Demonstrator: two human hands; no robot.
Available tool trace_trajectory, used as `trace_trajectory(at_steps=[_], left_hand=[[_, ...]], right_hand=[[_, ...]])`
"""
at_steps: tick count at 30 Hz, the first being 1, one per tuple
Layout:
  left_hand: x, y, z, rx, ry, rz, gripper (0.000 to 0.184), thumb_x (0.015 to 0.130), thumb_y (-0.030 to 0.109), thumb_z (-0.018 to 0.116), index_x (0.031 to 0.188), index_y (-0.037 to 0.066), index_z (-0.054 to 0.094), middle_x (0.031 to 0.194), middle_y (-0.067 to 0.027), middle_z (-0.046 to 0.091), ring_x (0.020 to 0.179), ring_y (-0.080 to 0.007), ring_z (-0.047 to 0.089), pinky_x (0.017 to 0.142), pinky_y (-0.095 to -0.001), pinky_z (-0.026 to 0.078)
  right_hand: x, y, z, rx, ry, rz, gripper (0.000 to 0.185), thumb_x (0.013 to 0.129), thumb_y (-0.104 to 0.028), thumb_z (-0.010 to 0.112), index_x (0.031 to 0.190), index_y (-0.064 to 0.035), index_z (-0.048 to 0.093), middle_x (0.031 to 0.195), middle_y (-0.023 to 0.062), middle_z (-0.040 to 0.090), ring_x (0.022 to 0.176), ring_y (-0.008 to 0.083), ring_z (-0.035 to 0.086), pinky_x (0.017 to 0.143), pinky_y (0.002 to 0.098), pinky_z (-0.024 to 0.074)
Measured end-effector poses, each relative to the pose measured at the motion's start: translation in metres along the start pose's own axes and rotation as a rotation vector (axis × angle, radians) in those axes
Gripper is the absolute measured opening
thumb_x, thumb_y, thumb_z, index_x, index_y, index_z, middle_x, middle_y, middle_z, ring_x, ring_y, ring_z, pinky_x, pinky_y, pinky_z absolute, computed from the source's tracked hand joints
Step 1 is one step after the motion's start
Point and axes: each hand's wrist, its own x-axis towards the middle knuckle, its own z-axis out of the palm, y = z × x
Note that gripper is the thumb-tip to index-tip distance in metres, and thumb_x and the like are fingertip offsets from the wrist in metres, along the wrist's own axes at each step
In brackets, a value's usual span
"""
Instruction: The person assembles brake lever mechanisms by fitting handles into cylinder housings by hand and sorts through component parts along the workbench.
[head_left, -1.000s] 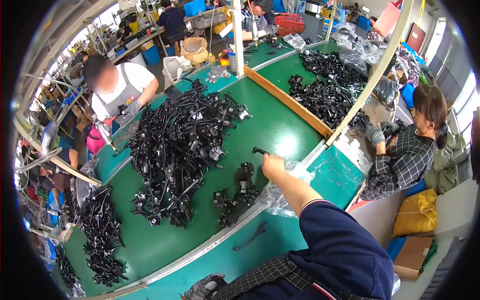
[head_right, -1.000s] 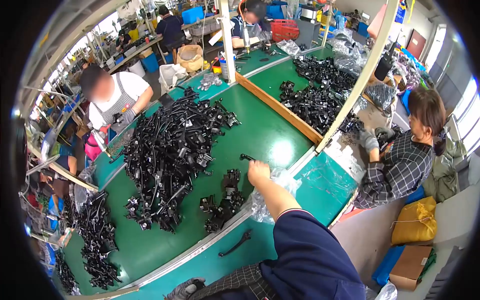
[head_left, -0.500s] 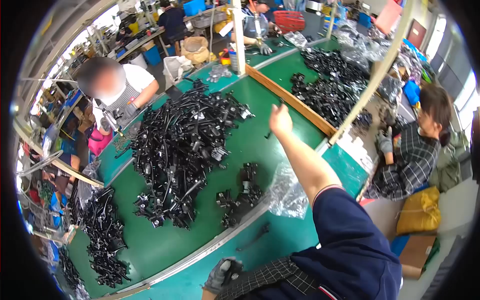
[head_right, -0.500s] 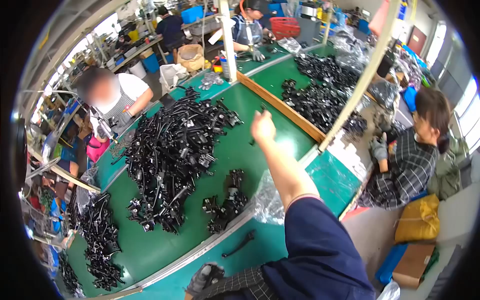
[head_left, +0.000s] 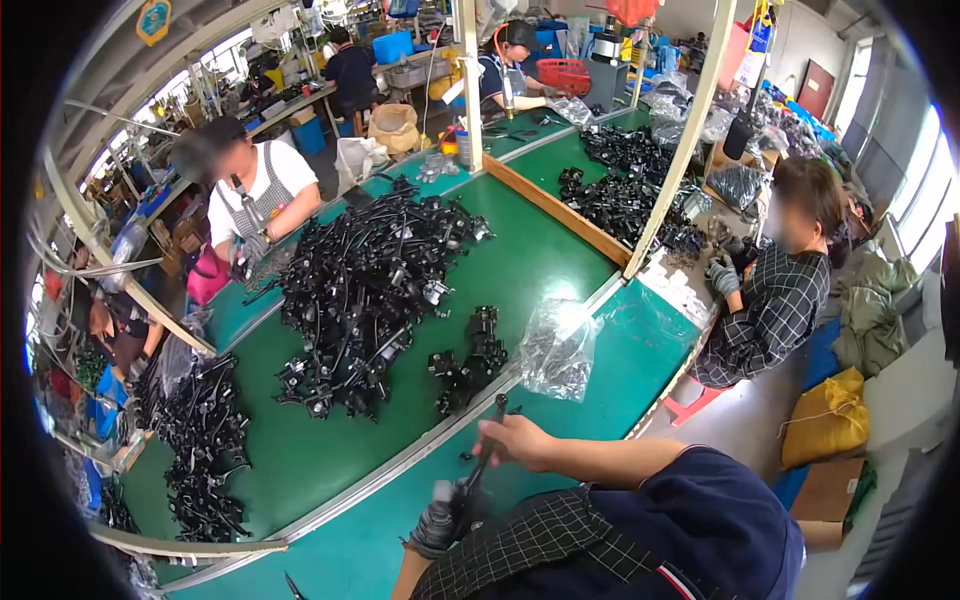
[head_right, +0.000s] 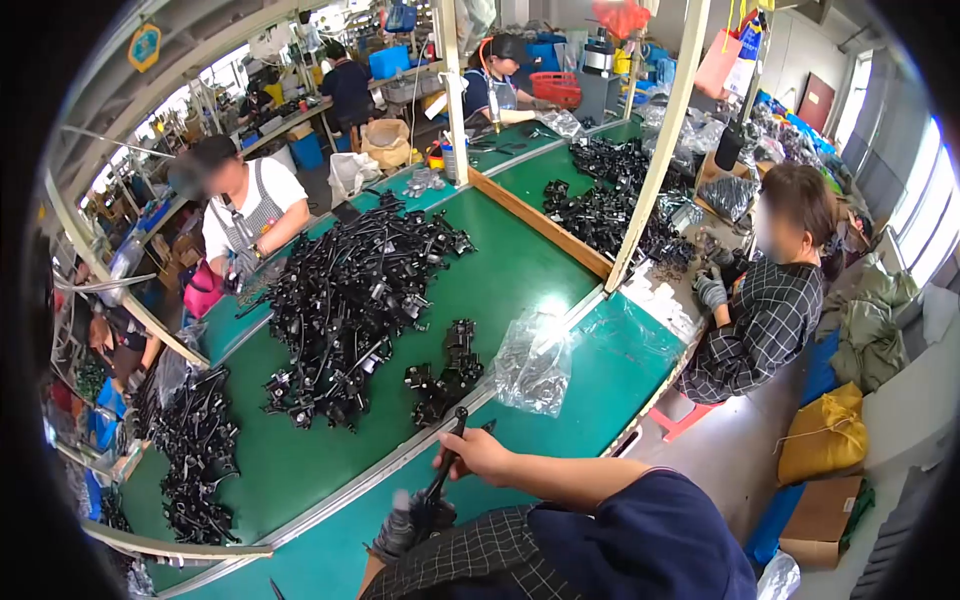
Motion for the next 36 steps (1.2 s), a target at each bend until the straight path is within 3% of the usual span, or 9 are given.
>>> trace_trajectory(at_steps=[2, 12, 14, 18, 21, 25, 32, 34, 36], left_hand=[[-0.008, 0.004, 0.009, 0.313, 0.081, -0.027, 0.069, 0.08, 0.06, 0.053, 0.118, 0.002, 0.05, 0.096, -0.0099, 0.061, 0.082, -0.0196, 0.058, 0.075, -0.0346, 0.046], [-0.024, 0.003, 0.033, 0.18, 0.14, -0.074, 0.058, 0.081, 0.053, 0.057, 0.109, 0.001, 0.056, 0.092, -0.0063, 0.062, 0.084, -0.0146, 0.058, 0.071, -0.0251, 0.046], [-0.025, 0.003, 0.034, 0.096, 0.148, -0.049, 0.059, 0.08, 0.052, 0.058, 0.11, 0.002, 0.055, 0.094, -0.0063, 0.062, 0.087, -0.0152, 0.058, 0.074, -0.0257, 0.046], [-0.028, -0.012, 0.019, -0.063, 0.166, 0.114, 0.062, 0.075, 0.054, 0.064, 0.11, 0.003, 0.055, 0.109, -0.0094, 0.058, 0.088, -0.0132, 0.058, 0.074, -0.0263, 0.049], [-0.037, -0.003, 0.016, -0.186, 0.267, 0.034, 0.057, 0.076, 0.049, 0.066, 0.109, 0.003, 0.056, 0.114, -0.011, 0.056, 0.089, -0.0135, 0.057, 0.075, -0.027, 0.048], [-0.032, -0.003, 0.006, -0.033, 0.357, 0.143, 0.053, 0.081, 0.048, 0.06, 0.11, 0.004, 0.057, 0.11, -0.0107, 0.058, 0.079, -0.0117, 0.055, 0.068, -0.0257, 0.047], [-0.011, -0.008, 0.012, -0.108, 0.352, 0.02, 0.051, 0.083, 0.047, 0.058, 0.111, 0.004, 0.057, 0.108, -0.0112, 0.06, 0.074, -0.0114, 0.056, 0.065, -0.0262, 0.048], [-0.006, 0.003, 0.007, 0.062, 0.333, -0.121, 0.058, 0.085, 0.054, 0.05, 0.113, 0.004, 0.055, 0.115, -0.011, 0.057, 0.09, -0.0149, 0.057, 0.076, -0.0297, 0.047], [0.002, 0.002, 0.001, 0.074, 0.314, -0.059, 0.06, 0.084, 0.055, 0.05, 0.114, 0.004, 0.054, 0.115, -0.0109, 0.056, 0.09, -0.0149, 0.057, 0.076, -0.0291, 0.048]], right_hand=[[-0.009, 0.003, 0.002, -0.062, -0.012, -0.056, 0.031, 0.094, -0.033, 0.043, 0.088, -0.0036, 0.052, 0.085, 0.008, 0.063, 0.056, 0.0148, 0.054, 0.057, 0.0301, 0.0487], [-0.022, 0.035, 0.005, 0.116, -0.033, 0.089, 0.032, 0.093, -0.036, 0.045, 0.095, -0.0045, 0.051, 0.084, 0.0082, 0.061, 0.067, 0.0164, 0.057, 0.064, 0.0296, 0.0484], [-0.027, 0.024, 0.0, -0.383, -0.073, 0.009, 0.032, 0.093, -0.038, 0.045, 0.096, -0.0058, 0.051, 0.086, 0.0068, 0.061, 0.069, 0.0151, 0.059, 0.065, 0.0288, 0.0489], [-0.03, 0.052, -0.036, -0.5, -0.041, 0.031, 0.032, 0.092, -0.035, 0.048, 0.097, -0.0037, 0.054, 0.087, 0.0042, 0.063, 0.068, 0.0121, 0.06, 0.063, 0.0283, 0.0491], [-0.033, 0.091, -0.074, -1.116, 0.202, -0.106, 0.023, 0.088, -0.029, 0.055, 0.091, -0.0056, 0.058, 0.088, 0.0085, 0.063, 0.075, 0.0216, 0.062, 0.064, 0.0336, 0.0488], [-0.016, 0.108, -0.098, -1.44, 0.303, -0.31, 0.018, 0.084, -0.023, 0.056, 0.092, -0.0081, 0.06, 0.091, 0.011, 0.062, 0.08, 0.0288, 0.061, 0.067, 0.0376, 0.049], [0.033, 0.094, -0.108, -1.549, 0.426, -0.456, 0.02, 0.077, -0.015, 0.057, 0.096, -0.0111, 0.061, 0.096, 0.0103, 0.059, 0.088, 0.03, 0.058, 0.073, 0.0382, 0.0495], [0.058, 0.077, -0.113, -1.618, 0.396, -0.662, 0.021, 0.075, -0.013, 0.057, 0.095, -0.0115, 0.061, 0.097, 0.0102, 0.058, 0.089, 0.0299, 0.057, 0.074, 0.0382, 0.0497], [0.071, 0.078, -0.112, -1.664, 0.359, -0.819, 0.022, 0.074, -0.011, 0.056, 0.095, -0.0113, 0.061, 0.097, 0.0103, 0.058, 0.089, 0.0301, 0.057, 0.074, 0.0382, 0.0498]])
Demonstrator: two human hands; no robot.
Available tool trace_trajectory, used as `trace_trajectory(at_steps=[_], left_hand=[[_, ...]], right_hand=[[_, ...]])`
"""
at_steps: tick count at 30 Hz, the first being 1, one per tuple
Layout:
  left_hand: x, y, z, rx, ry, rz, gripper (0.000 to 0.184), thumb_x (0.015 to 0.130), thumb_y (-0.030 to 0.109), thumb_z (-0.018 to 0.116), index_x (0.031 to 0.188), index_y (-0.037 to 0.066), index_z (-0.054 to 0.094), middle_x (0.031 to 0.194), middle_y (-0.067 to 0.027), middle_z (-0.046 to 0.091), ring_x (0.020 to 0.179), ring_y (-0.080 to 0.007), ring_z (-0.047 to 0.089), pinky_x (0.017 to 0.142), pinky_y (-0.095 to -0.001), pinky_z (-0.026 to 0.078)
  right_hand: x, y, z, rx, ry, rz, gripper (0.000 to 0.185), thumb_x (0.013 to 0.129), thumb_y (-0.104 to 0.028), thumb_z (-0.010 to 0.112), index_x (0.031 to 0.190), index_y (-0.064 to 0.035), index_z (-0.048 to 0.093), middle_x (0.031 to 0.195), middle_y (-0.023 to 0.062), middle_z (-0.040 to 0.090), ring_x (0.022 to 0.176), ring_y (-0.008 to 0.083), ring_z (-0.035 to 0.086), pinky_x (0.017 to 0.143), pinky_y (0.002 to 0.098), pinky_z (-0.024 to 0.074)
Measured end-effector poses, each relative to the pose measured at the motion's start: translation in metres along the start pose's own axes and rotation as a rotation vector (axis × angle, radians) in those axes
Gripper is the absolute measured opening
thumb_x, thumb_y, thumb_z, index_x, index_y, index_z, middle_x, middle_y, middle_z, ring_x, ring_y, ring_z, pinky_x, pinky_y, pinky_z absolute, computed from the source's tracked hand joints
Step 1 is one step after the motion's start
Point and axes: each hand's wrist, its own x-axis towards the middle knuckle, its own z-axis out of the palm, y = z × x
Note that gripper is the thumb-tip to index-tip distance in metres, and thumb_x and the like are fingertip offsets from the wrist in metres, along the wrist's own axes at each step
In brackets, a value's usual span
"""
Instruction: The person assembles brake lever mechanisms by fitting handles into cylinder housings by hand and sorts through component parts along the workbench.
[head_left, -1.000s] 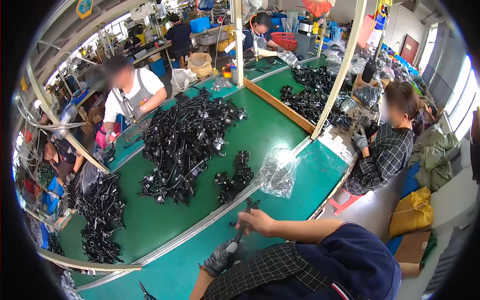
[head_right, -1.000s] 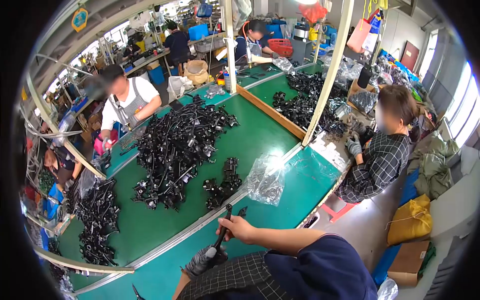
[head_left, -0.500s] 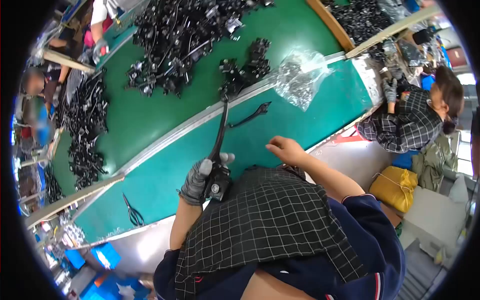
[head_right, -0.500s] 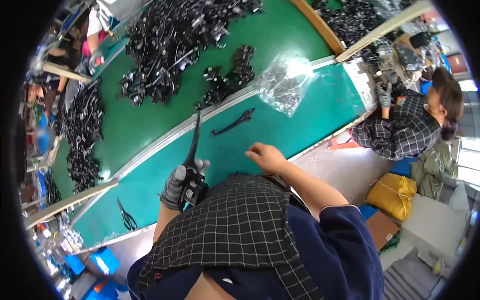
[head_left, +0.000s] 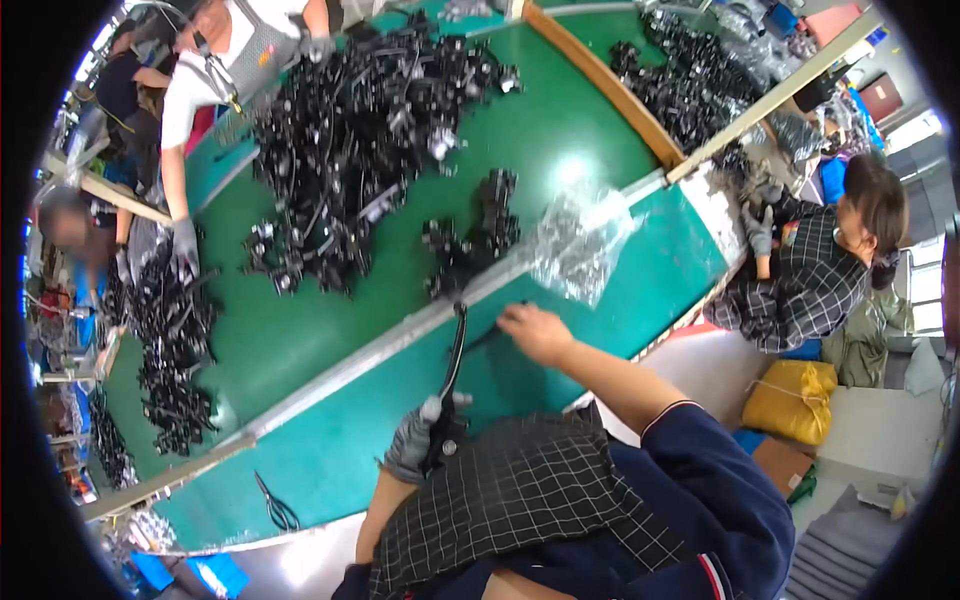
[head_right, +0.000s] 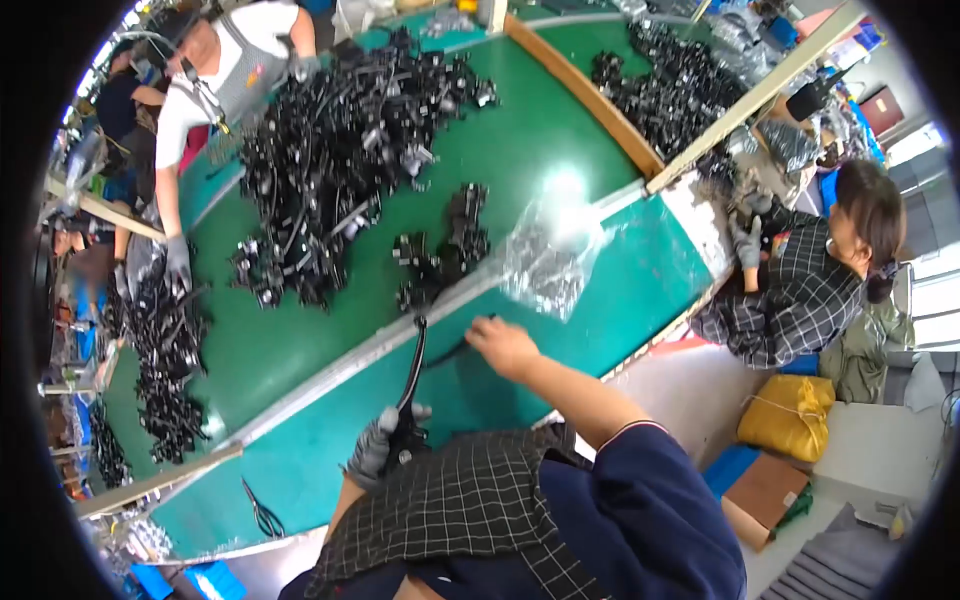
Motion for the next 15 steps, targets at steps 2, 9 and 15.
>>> trace_trajectory(at_steps=[2, 9, 15], left_hand=[[0.004, -0.002, 0.001, -0.019, 0.007, 0.013, 0.061, 0.084, 0.056, 0.05, 0.115, 0.004, 0.053, 0.115, -0.0107, 0.056, 0.09, -0.015, 0.057, 0.075, -0.0284, 0.048], [-0.001, -0.004, -0.012, -0.041, 0.054, 0.066, 0.061, 0.084, 0.056, 0.05, 0.115, 0.004, 0.053, 0.115, -0.0122, 0.056, 0.087, -0.0154, 0.056, 0.071, -0.0294, 0.049], [0.017, -0.004, -0.012, -0.157, 0.033, -0.011, 0.052, 0.084, 0.049, 0.055, 0.11, 0.004, 0.056, 0.107, -0.0085, 0.059, 0.084, -0.0146, 0.058, 0.068, -0.0285, 0.05]], right_hand=[[0.004, -0.004, 0.004, 0.081, -0.194, -0.106, 0.022, 0.074, -0.01, 0.055, 0.095, -0.0109, 0.061, 0.101, 0.0107, 0.057, 0.088, 0.0311, 0.058, 0.074, 0.0389, 0.05], [-0.004, 0.054, -0.018, 0.038, -0.255, 0.705, 0.023, 0.081, -0.018, 0.051, 0.1, -0.0078, 0.056, 0.091, 0.0191, 0.061, 0.084, 0.0367, 0.058, 0.072, 0.0466, 0.0474], [0.004, 0.09, -0.017, 0.022, -0.097, 0.77, 0.042, 0.082, -0.027, 0.056, 0.119, -0.0094, 0.045, 0.105, 0.0177, 0.056, 0.091, 0.036, 0.057, 0.074, 0.0448, 0.0472]])
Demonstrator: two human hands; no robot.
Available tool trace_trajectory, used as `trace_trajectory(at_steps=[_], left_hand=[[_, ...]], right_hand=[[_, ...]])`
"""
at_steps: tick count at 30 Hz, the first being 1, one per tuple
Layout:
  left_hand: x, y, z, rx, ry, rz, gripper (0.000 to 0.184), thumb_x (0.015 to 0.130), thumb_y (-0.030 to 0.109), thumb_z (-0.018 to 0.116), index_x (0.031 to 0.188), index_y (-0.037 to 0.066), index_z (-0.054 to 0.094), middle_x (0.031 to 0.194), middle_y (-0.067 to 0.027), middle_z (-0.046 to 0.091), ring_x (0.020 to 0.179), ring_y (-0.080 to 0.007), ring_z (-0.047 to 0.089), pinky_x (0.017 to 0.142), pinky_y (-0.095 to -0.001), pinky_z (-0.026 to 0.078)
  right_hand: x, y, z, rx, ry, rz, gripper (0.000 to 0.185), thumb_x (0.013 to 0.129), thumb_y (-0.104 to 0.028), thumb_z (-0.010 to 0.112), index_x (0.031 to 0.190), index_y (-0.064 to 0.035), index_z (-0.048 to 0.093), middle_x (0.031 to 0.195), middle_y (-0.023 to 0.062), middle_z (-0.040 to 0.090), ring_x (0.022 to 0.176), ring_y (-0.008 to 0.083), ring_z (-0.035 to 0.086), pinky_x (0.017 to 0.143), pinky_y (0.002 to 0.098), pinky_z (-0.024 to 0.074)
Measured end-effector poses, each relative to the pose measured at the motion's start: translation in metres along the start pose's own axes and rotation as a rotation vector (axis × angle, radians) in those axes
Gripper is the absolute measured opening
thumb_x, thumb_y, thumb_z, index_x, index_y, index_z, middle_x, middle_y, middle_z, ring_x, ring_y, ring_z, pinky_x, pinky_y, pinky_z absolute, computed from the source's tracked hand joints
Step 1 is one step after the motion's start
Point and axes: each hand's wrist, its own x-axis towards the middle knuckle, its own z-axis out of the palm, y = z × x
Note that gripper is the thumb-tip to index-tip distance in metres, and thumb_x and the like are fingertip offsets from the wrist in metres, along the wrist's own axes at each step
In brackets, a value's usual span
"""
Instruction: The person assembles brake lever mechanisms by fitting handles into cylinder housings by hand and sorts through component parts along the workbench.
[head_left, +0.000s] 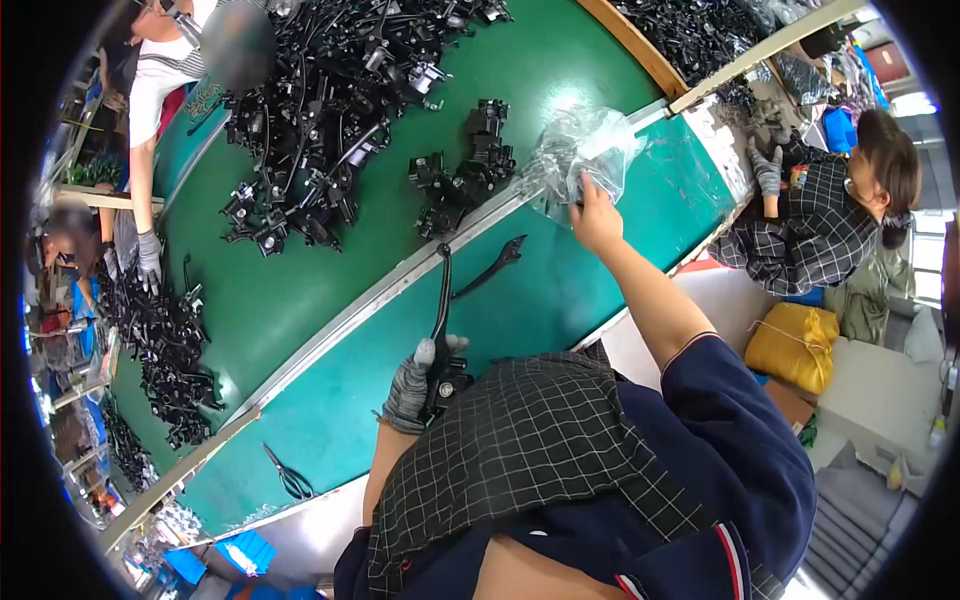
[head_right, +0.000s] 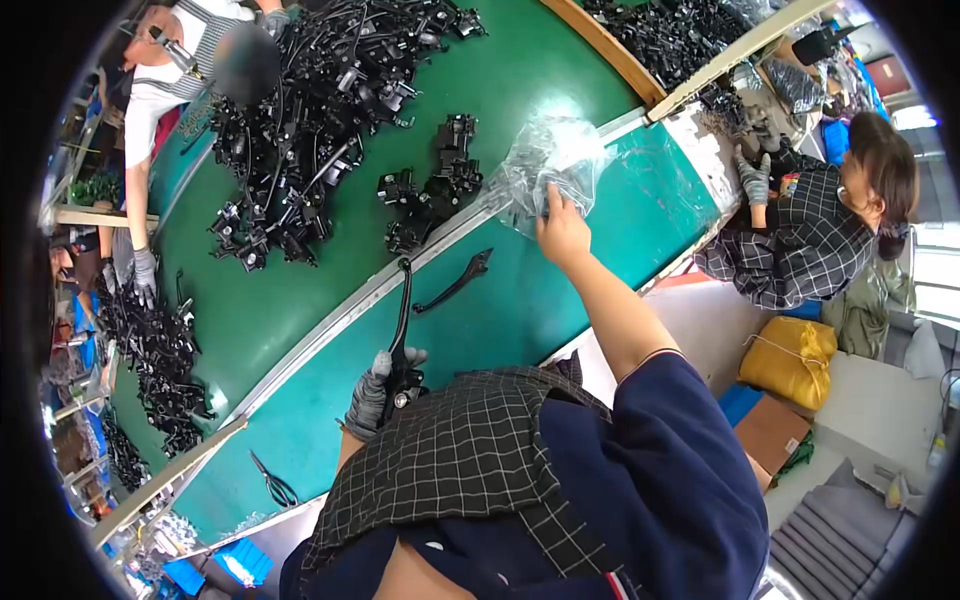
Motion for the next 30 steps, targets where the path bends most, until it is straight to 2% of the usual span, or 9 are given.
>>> trace_trajectory(at_steps=[2, 5, 6, 11, 14, 18, 21, 28, 30], left_hand=[[-0.001, -0.003, 0.0, -0.01, -0.01, -0.007, 0.052, 0.084, 0.049, 0.055, 0.11, 0.004, 0.056, 0.107, -0.0082, 0.06, 0.083, -0.014, 0.058, 0.066, -0.0274, 0.05], [-0.004, 0.008, 0.009, 0.179, 0.042, 0.014, 0.061, 0.083, 0.057, 0.051, 0.113, 0.004, 0.055, 0.107, -0.0113, 0.059, 0.073, -0.0123, 0.055, 0.061, -0.0265, 0.046], [-0.003, 0.013, 0.01, 0.182, 0.029, 0.06, 0.061, 0.083, 0.057, 0.051, 0.113, 0.004, 0.055, 0.107, -0.0113, 0.059, 0.073, -0.0123, 0.055, 0.061, -0.0265, 0.046], [-0.001, 0.017, 0.001, 0.125, -0.107, -0.101, 0.059, 0.083, 0.053, 0.053, 0.112, 0.002, 0.055, 0.101, -0.0092, 0.06, 0.079, -0.0145, 0.059, 0.067, -0.0277, 0.049], [-0.001, 0.014, 0.004, 0.096, -0.054, 0.024, 0.053, 0.084, 0.049, 0.055, 0.11, 0.003, 0.057, 0.089, -0.0077, 0.061, 0.071, -0.0139, 0.06, 0.06, -0.0245, 0.048], [-0.001, 0.002, 0.008, 0.001, -0.021, 0.06, 0.049, 0.085, 0.045, 0.057, 0.108, 0.002, 0.058, 0.083, -0.0072, 0.062, 0.069, -0.0144, 0.061, 0.059, -0.0237, 0.049], [-0.005, 0.0, 0.01, -0.005, -0.011, 0.066, 0.048, 0.085, 0.044, 0.057, 0.107, 0.002, 0.058, 0.081, -0.0066, 0.061, 0.068, -0.0142, 0.06, 0.058, -0.024, 0.049], [-0.022, 0.004, 0.013, -0.164, -0.075, 0.059, 0.045, 0.085, 0.044, 0.057, 0.101, 0.001, 0.057, 0.07, -0.0026, 0.054, 0.056, -0.0106, 0.05, 0.049, -0.0227, 0.04], [-0.02, 0.003, 0.005, -0.046, -0.149, 0.052, 0.05, 0.086, 0.048, 0.053, 0.108, 0.003, 0.056, 0.098, -0.0077, 0.06, 0.065, -0.0105, 0.053, 0.059, -0.0251, 0.046]], right_hand=[[0.001, -0.006, 0.004, -0.101, 0.227, -0.13, 0.045, 0.08, -0.03, 0.059, 0.118, -0.0097, 0.045, 0.11, 0.0162, 0.052, 0.093, 0.0349, 0.056, 0.075, 0.0436, 0.0468], [-0.007, -0.021, -0.002, -0.076, 0.071, -0.098, 0.048, 0.079, -0.033, 0.062, 0.117, -0.0101, 0.046, 0.114, 0.0158, 0.047, 0.094, 0.0337, 0.055, 0.075, 0.0429, 0.0465], [-0.008, -0.027, 0.001, -0.094, 0.097, -0.079, 0.044, 0.078, -0.033, 0.063, 0.112, -0.0095, 0.048, 0.107, 0.0159, 0.05, 0.092, 0.0336, 0.055, 0.074, 0.043, 0.0465], [-0.005, -0.02, 0.043, -0.049, 0.164, -0.08, 0.026, 0.08, -0.029, 0.061, 0.09, -0.0077, 0.048, 0.081, 0.0144, 0.057, 0.08, 0.0334, 0.057, 0.068, 0.044, 0.0466], [-0.014, -0.025, 0.036, -0.056, 0.271, -0.222, 0.022, 0.08, -0.024, 0.058, 0.089, -0.0068, 0.048, 0.08, 0.0133, 0.057, 0.077, 0.0314, 0.058, 0.067, 0.0442, 0.0477], [-0.011, -0.038, 0.028, -0.083, 0.36, -0.049, 0.021, 0.078, -0.02, 0.058, 0.092, -0.0073, 0.05, 0.082, 0.0133, 0.058, 0.08, 0.0323, 0.059, 0.069, 0.0444, 0.0484], [-0.005, -0.048, 0.035, 0.018, 0.093, 0.122, 0.028, 0.077, -0.023, 0.06, 0.099, -0.0075, 0.05, 0.089, 0.0156, 0.06, 0.083, 0.0349, 0.06, 0.072, 0.0449, 0.048], [-0.046, -0.038, 0.025, -0.049, -0.032, 0.027, 0.034, 0.078, -0.022, 0.059, 0.108, -0.0071, 0.052, 0.091, 0.0159, 0.063, 0.085, 0.0333, 0.061, 0.073, 0.0422, 0.0489], [-0.055, -0.045, 0.021, -0.071, -0.074, -0.004, 0.034, 0.078, -0.022, 0.059, 0.108, -0.0066, 0.054, 0.09, 0.0158, 0.063, 0.085, 0.0328, 0.062, 0.073, 0.0412, 0.0492]])
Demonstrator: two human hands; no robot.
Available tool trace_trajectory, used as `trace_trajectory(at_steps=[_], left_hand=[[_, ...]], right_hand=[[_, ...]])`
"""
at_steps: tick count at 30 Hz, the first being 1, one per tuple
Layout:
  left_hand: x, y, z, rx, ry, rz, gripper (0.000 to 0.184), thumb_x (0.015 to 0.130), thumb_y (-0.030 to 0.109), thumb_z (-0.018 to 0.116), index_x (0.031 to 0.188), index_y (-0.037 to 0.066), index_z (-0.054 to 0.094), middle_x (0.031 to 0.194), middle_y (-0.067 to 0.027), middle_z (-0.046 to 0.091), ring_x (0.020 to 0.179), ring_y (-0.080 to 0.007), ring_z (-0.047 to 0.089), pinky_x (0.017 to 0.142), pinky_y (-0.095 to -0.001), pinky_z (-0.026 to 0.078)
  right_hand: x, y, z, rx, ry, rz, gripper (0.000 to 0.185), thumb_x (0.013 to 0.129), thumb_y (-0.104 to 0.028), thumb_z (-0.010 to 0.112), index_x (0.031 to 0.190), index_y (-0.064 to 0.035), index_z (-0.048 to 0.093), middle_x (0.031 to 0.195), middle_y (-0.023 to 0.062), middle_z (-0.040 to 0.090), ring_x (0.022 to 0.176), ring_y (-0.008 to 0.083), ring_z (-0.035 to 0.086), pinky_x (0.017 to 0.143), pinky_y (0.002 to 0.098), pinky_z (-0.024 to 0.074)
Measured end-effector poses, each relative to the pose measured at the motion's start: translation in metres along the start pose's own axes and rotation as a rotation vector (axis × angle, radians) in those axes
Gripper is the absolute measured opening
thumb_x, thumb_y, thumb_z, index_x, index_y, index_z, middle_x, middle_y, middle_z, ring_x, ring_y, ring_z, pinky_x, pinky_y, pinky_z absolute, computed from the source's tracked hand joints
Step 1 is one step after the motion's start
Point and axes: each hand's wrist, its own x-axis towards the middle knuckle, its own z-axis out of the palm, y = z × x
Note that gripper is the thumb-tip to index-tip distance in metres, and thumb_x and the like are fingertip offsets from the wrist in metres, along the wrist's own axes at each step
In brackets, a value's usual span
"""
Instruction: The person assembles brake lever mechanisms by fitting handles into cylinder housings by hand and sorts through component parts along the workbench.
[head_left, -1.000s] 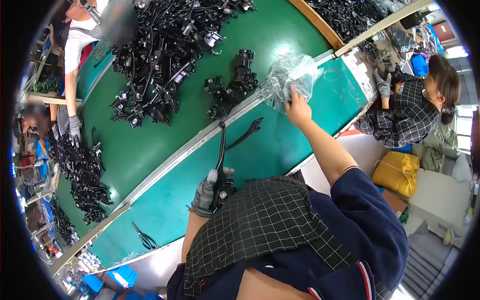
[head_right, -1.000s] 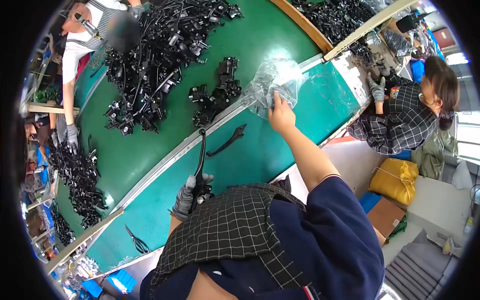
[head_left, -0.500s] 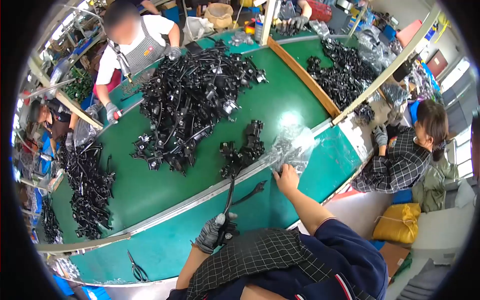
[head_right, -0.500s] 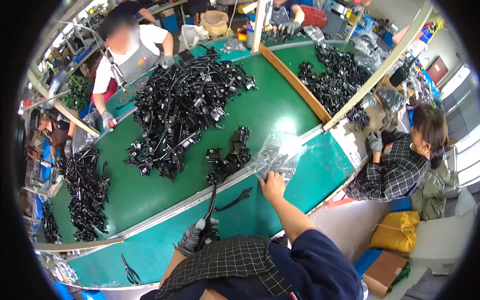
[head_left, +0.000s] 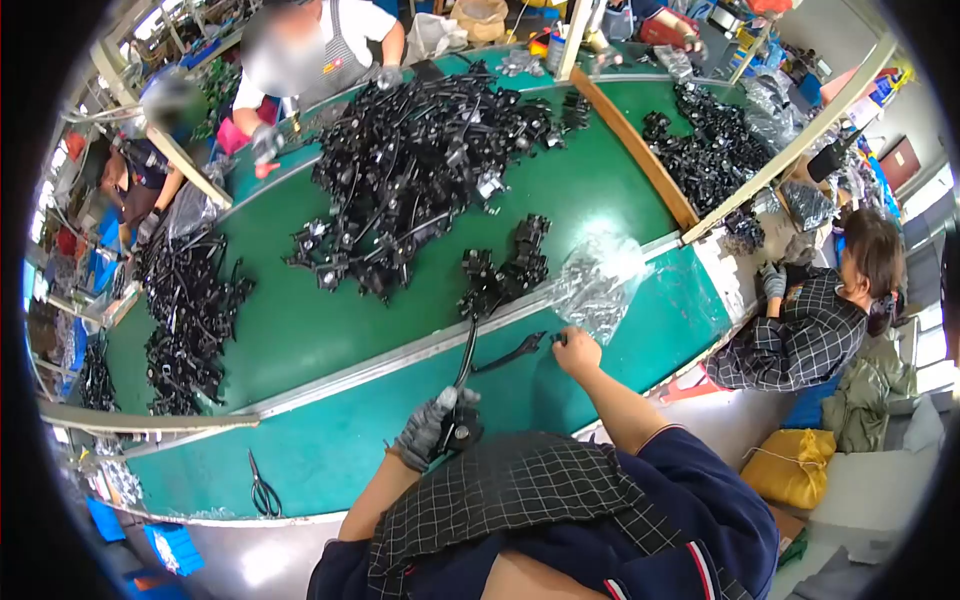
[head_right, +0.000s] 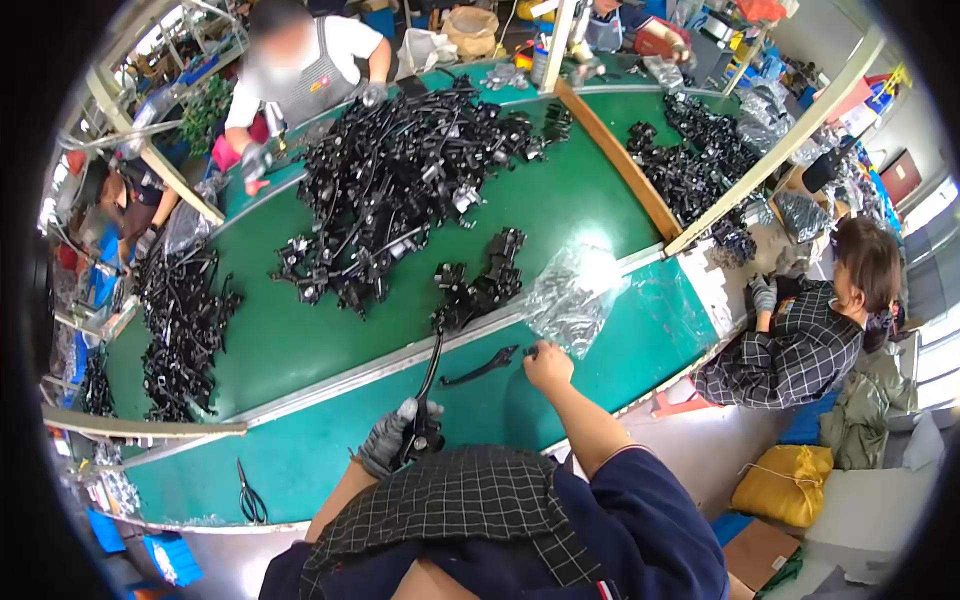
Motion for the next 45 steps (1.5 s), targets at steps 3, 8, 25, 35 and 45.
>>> trace_trajectory(at_steps=[3, 8, 25, 35, 45], left_hand=[[-0.004, 0.006, 0.014, -0.05, 0.037, 0.051, 0.047, 0.086, 0.046, 0.054, 0.104, 0.003, 0.057, 0.08, -0.0042, 0.057, 0.061, -0.0103, 0.051, 0.054, -0.0243, 0.043], [-0.002, 0.001, 0.021, 0.073, 0.116, 0.114, 0.046, 0.087, 0.046, 0.053, 0.106, 0.004, 0.058, 0.093, -0.0066, 0.061, 0.074, -0.0126, 0.058, 0.063, -0.0272, 0.05], [-0.006, 0.003, 0.033, 0.187, -0.119, 0.154, 0.027, 0.09, 0.031, 0.055, 0.096, 0.005, 0.06, 0.083, -0.0049, 0.061, 0.078, -0.0129, 0.058, 0.067, -0.0254, 0.05], [-0.019, 0.037, 0.039, 0.063, -0.301, -0.125, 0.033, 0.092, 0.027, 0.049, 0.116, 0.005, 0.055, 0.099, -0.008, 0.062, 0.087, -0.0116, 0.057, 0.077, -0.0286, 0.048], [0.016, 0.013, 0.006, 0.126, -0.044, 0.116, 0.066, 0.083, 0.056, 0.047, 0.126, 0.005, 0.046, 0.097, -0.0062, 0.06, 0.074, -0.011, 0.056, 0.057, -0.0221, 0.045]], right_hand=[[-0.03, -0.024, -0.033, 0.384, -0.157, -0.185, 0.03, 0.078, -0.021, 0.063, 0.101, -0.0027, 0.06, 0.086, 0.0151, 0.065, 0.079, 0.0284, 0.064, 0.068, 0.0363, 0.0501], [-0.109, -0.093, -0.098, 0.768, -0.332, -0.573, 0.02, 0.078, -0.014, 0.067, 0.092, -0.0011, 0.064, 0.079, 0.0139, 0.065, 0.07, 0.025, 0.063, 0.06, 0.0305, 0.05], [-0.121, -0.104, -0.11, 0.524, 0.085, -1.18, 0.026, 0.069, -0.022, 0.075, 0.08, -0.0057, 0.059, 0.062, 0.0059, 0.056, 0.055, 0.0246, 0.056, 0.052, 0.0339, 0.0458], [-0.094, -0.095, -0.142, -0.189, -0.522, -0.983, 0.063, 0.07, -0.068, 0.054, 0.079, -0.0061, 0.06, 0.063, 0.0127, 0.06, 0.063, 0.0337, 0.059, 0.06, 0.043, 0.0467], [-0.072, -0.102, -0.085, 0.187, -0.411, -0.63, 0.057, 0.078, -0.063, 0.049, 0.062, -0.0084, 0.057, 0.055, 0.0161, 0.055, 0.057, 0.0368, 0.057, 0.054, 0.0448, 0.0455]])
